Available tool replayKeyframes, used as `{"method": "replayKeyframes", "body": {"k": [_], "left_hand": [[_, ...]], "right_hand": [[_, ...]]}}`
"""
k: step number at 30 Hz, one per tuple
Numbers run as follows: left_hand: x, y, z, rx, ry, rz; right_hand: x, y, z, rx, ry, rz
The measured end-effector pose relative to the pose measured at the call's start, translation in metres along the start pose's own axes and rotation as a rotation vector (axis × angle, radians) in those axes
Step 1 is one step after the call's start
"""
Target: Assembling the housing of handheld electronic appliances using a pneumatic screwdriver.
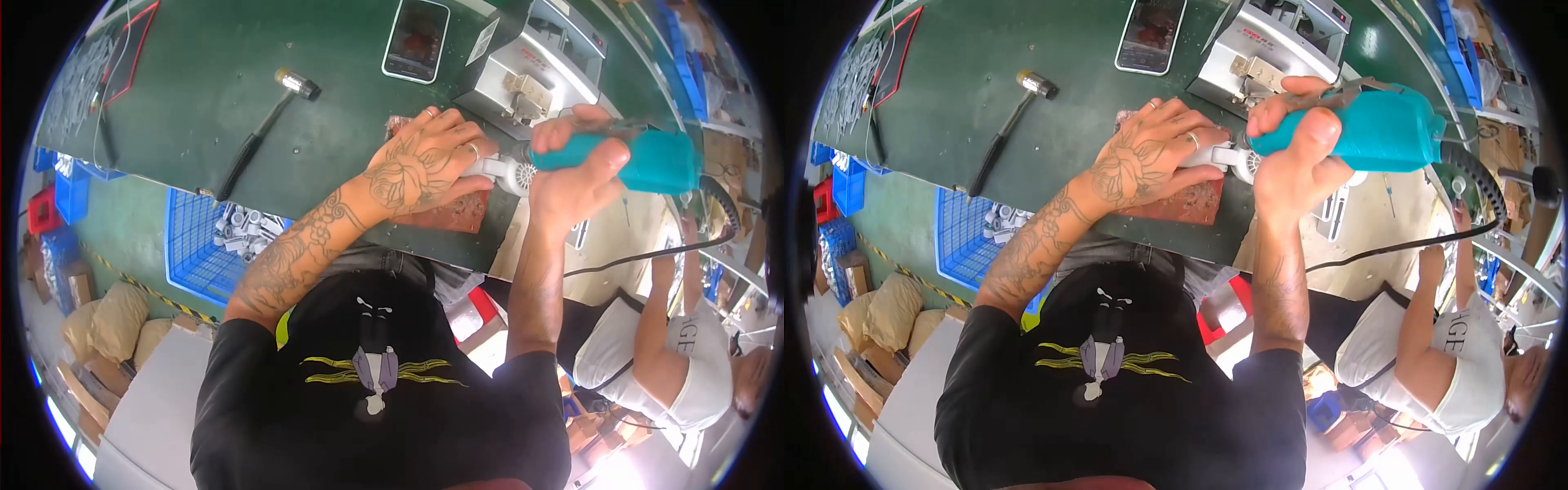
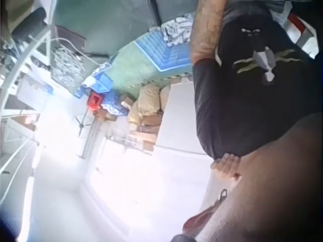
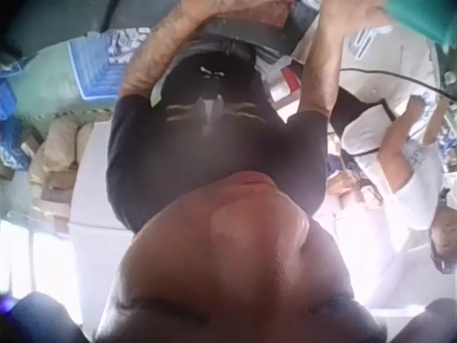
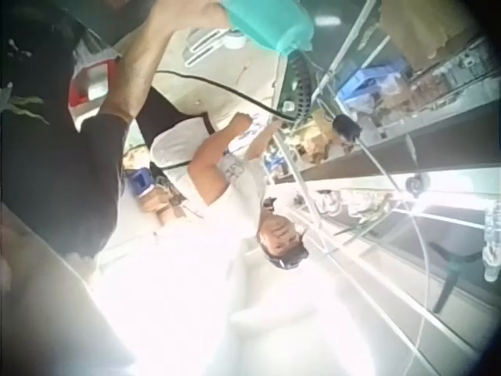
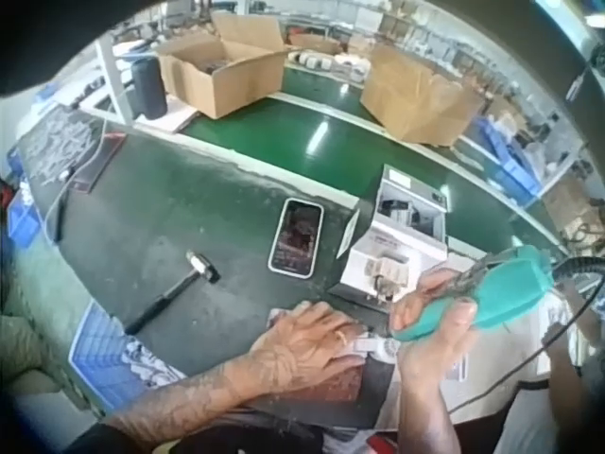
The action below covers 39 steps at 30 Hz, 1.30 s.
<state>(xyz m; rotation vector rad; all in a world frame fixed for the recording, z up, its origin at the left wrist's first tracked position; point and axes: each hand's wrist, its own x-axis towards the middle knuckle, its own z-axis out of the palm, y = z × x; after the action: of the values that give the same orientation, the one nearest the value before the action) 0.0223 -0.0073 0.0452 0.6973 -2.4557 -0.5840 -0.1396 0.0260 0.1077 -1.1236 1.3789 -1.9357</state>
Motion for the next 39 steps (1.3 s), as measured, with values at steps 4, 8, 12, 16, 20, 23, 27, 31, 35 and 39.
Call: {"method": "replayKeyframes", "body": {"k": [4, 8, 12, 16, 20, 23, 27, 31, 35, 39], "left_hand": [[0.000, -0.001, 0.006, -0.008, 0.024, 0.000], [-0.003, -0.003, 0.007, 0.014, 0.020, 0.005], [-0.003, -0.002, 0.006, 0.021, -0.016, -0.001], [-0.005, -0.001, 0.006, 0.030, 0.001, 0.009], [-0.003, 0.001, 0.010, 0.059, 0.045, 0.030], [-0.002, 0.003, 0.006, 0.061, 0.007, 0.013], [-0.003, 0.004, 0.002, 0.085, -0.060, 0.009], [-0.004, -0.001, 0.003, 0.051, -0.018, 0.025], [-0.004, 0.000, 0.001, -0.001, -0.073, -0.007], [-0.005, 0.000, 0.000, -0.031, -0.041, -0.009]], "right_hand": [[-0.001, -0.001, 0.001, 0.017, -0.029, -0.065], [-0.005, 0.000, 0.005, -0.127, -0.061, -0.072], [-0.006, 0.007, 0.003, -0.082, -0.073, -0.076], [-0.010, 0.011, 0.004, -0.083, -0.054, -0.042], [-0.013, 0.017, 0.001, 0.014, -0.043, -0.064], [-0.012, 0.018, 0.002, 0.037, -0.037, -0.054], [-0.011, 0.018, 0.000, 0.088, -0.027, -0.054], [-0.005, 0.010, 0.002, -0.022, -0.022, -0.008], [0.024, 0.000, 0.006, -0.021, 0.034, -0.197], [0.040, 0.009, 0.014, -0.130, 0.019, -0.210]]}}
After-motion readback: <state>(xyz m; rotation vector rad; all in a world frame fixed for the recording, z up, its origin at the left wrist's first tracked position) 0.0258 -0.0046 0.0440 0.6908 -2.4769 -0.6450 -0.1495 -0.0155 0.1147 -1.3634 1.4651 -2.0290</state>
